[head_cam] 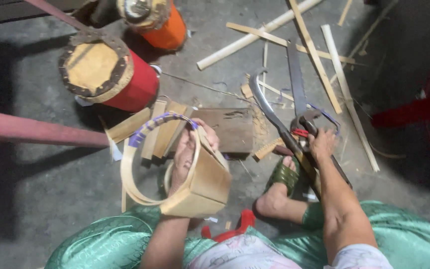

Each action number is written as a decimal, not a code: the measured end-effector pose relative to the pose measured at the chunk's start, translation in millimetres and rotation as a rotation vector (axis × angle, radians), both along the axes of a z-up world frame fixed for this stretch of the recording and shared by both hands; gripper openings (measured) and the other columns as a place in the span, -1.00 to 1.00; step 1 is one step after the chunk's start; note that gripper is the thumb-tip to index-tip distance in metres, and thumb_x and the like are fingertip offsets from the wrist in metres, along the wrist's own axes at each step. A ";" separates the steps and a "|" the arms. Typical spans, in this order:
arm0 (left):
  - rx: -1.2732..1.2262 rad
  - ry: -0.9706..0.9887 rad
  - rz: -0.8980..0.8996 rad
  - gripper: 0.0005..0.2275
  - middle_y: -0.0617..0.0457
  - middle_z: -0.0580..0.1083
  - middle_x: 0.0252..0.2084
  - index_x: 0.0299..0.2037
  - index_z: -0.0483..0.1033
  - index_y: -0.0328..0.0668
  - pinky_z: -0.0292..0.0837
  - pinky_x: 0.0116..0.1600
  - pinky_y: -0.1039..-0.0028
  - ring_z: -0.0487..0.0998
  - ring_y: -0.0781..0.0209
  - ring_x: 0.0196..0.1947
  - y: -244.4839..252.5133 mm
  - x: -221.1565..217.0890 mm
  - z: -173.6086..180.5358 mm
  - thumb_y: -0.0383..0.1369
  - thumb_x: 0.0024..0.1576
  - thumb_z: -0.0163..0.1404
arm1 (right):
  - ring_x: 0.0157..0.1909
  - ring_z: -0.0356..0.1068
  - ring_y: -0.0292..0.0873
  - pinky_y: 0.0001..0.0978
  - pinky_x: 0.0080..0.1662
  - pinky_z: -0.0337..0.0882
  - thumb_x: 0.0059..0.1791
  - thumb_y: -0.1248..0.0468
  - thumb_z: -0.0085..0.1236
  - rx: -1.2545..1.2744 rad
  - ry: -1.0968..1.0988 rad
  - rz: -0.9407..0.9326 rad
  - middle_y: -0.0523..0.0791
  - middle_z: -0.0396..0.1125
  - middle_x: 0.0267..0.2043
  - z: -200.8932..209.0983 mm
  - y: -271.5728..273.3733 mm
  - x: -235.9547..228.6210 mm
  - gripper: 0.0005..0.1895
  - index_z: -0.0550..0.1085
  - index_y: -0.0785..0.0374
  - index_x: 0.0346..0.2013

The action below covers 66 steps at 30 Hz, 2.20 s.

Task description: The person assembles a wooden drum frame by hammering nails into a curved wooden hoop and attaching it to a rectangular wooden base. They use a hammer to secure the hoop and adjust the alignment of the frame components.

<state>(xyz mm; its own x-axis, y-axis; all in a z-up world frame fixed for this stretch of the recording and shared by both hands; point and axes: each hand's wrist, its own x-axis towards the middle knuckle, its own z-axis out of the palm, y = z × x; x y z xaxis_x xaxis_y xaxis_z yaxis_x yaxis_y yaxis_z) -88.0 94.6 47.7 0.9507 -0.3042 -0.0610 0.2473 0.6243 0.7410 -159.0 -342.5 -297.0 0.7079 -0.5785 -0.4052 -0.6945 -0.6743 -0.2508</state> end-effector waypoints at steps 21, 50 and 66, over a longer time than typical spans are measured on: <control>-0.144 0.119 0.001 -0.76 -0.15 0.38 -0.25 -0.03 0.29 -0.20 0.43 -0.07 0.46 0.50 0.10 -0.24 -5.2 -12.2 43.3 -0.19 0.33 -0.11 | -0.67 0.29 -0.19 -0.43 -0.56 0.35 0.13 0.28 0.01 1.155 -1.021 -0.123 -0.03 0.22 -0.39 380.0 205.2 33.6 -0.73 0.40 0.39 0.05; -0.360 0.040 -0.127 -0.82 0.02 0.46 -0.22 -0.07 0.50 -0.25 0.43 -0.16 0.66 0.47 0.30 -0.28 -12.6 -23.8 62.1 -0.32 0.26 0.11 | -0.59 0.16 -0.33 -0.56 -0.62 0.17 0.16 0.08 0.13 1.768 -1.044 0.145 -0.15 0.31 -0.37 405.8 233.0 -29.6 -0.67 0.41 0.24 0.09; -0.314 0.194 0.064 -0.80 -0.08 0.44 -0.35 -0.07 0.48 -0.30 0.52 -0.10 0.40 0.48 0.13 -0.24 -19.4 -22.3 54.8 -0.36 0.20 0.12 | -0.74 0.15 -0.31 -0.53 -0.69 0.28 0.14 -0.06 -0.01 1.723 -1.138 0.108 -0.10 0.17 -0.57 372.1 213.3 -31.9 -0.51 0.41 0.34 0.06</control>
